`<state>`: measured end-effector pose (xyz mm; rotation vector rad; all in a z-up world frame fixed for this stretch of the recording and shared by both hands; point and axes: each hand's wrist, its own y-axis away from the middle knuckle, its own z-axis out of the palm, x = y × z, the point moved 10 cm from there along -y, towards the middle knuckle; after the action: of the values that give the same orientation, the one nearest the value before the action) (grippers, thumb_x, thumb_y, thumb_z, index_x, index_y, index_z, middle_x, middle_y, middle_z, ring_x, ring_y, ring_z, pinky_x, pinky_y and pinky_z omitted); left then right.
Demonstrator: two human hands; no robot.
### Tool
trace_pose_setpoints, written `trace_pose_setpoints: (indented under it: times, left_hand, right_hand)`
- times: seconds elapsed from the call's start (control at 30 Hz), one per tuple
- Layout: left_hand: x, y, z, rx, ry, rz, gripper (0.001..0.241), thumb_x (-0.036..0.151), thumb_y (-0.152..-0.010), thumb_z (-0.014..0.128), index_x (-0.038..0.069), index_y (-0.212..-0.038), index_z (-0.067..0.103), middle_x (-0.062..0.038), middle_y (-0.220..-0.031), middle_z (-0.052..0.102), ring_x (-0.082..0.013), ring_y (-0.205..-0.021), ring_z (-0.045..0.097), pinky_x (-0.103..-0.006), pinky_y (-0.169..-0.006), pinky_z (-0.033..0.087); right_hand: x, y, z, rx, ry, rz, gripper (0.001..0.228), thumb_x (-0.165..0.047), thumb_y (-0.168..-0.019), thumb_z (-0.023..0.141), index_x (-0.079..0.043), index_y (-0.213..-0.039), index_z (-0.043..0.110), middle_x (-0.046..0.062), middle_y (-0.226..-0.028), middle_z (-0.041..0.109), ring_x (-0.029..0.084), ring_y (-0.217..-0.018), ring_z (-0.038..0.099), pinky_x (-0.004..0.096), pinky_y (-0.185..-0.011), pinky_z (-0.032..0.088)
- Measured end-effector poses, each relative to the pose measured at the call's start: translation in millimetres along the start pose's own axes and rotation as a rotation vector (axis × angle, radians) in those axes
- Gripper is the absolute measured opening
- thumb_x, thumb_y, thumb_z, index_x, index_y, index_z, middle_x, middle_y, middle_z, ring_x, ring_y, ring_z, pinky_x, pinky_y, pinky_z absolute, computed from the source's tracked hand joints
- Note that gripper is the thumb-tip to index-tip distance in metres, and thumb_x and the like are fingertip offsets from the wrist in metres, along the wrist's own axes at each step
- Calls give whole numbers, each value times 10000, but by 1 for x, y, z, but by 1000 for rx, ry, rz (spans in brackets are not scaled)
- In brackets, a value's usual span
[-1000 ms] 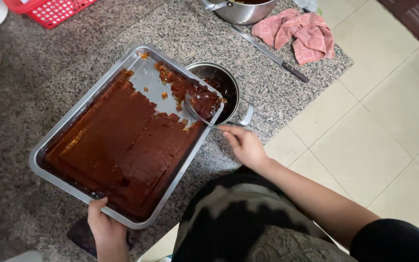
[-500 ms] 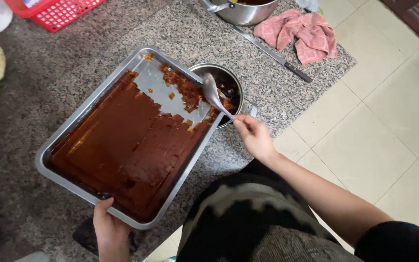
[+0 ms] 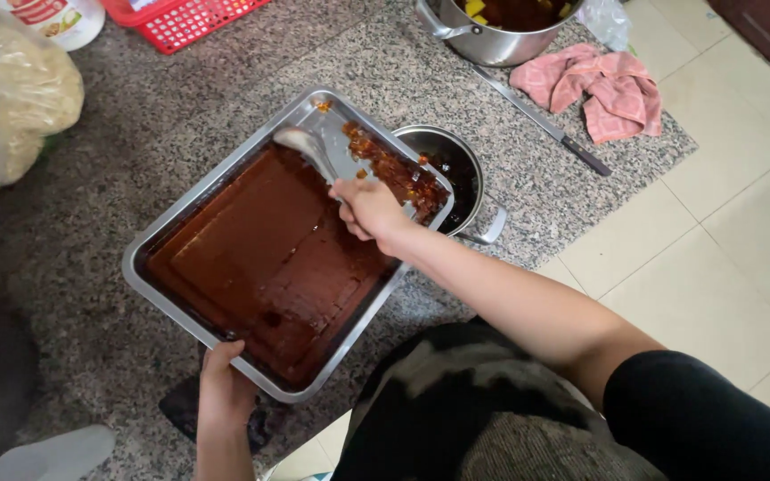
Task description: Cutting a tray of dark-colored jelly into small squares using a knife and then scooping the pieces into a metal pot using a ladle.
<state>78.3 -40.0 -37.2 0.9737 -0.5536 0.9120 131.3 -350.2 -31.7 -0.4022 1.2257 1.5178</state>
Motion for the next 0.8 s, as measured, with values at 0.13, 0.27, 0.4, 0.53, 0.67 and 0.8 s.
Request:
trace_pose_setpoints:
  times: [0.13, 0.27, 0.4, 0.53, 0.67, 0.8]
  left_hand:
    - [-10, -3, -24, 216, -121, -140, 740, 181, -805, 548, 49, -1517, 395, -168, -1405, 562, -355, -1281, 578, -544, -1028, 481]
    - [-10, -2, -21, 184, -113, -128, 739, 204, -821, 571, 47, -1523, 402, -150, -1404, 560, -343, -1265, 574, -544, -1009, 481]
    - [-20, -13, -33, 94, -37, -58, 717, 186, -827, 563, 31, -1510, 408, -148, -1415, 564, -333, -1277, 566, -514, -1046, 462]
    - [-10, -7, -22, 72, -40, -5, 686, 147, -833, 555, 6, -1494, 436, -137, -1429, 577, -317, -1298, 561, -476, -1102, 431]
    - [-8, -6, -23, 98, -43, -5, 684, 121, -830, 533, 28, -1500, 437, -120, -1435, 572, -303, -1307, 549, -467, -1118, 418]
    - [-4, -5, -19, 89, -59, 2, 668, 125, -843, 527, 10, -1497, 449, -127, -1452, 576, -303, -1324, 549, -461, -1136, 409]
  right_hand:
    - [14, 18, -5, 44, 247, -23, 279, -310, -1039, 562, -51, -1009, 660, -16, -594, 503, 89, -450, 406, 275, -401, 302]
    - [24, 61, -22, 114, 566, -104, 337, -349, -1041, 557, -58, -968, 711, -21, -588, 526, 78, -486, 466, 277, -446, 379]
    - [40, 104, -55, 126, 667, -154, 331, -347, -1034, 564, -66, -993, 734, -18, -594, 539, 73, -520, 484, 285, -478, 395]
    - [34, 136, -89, 179, 816, -209, 301, -346, -1005, 613, -84, -1026, 761, 5, -631, 612, 99, -549, 539, 298, -508, 440]
    - [10, 164, -115, 296, 1007, -152, 268, -344, -972, 651, -135, -1093, 766, 95, -662, 677, 182, -548, 606, 341, -536, 472]
    - [-6, 173, -111, 281, 1100, -430, 221, -284, -980, 665, -125, -1108, 751, 127, -837, 717, 235, -637, 668, 353, -598, 528]
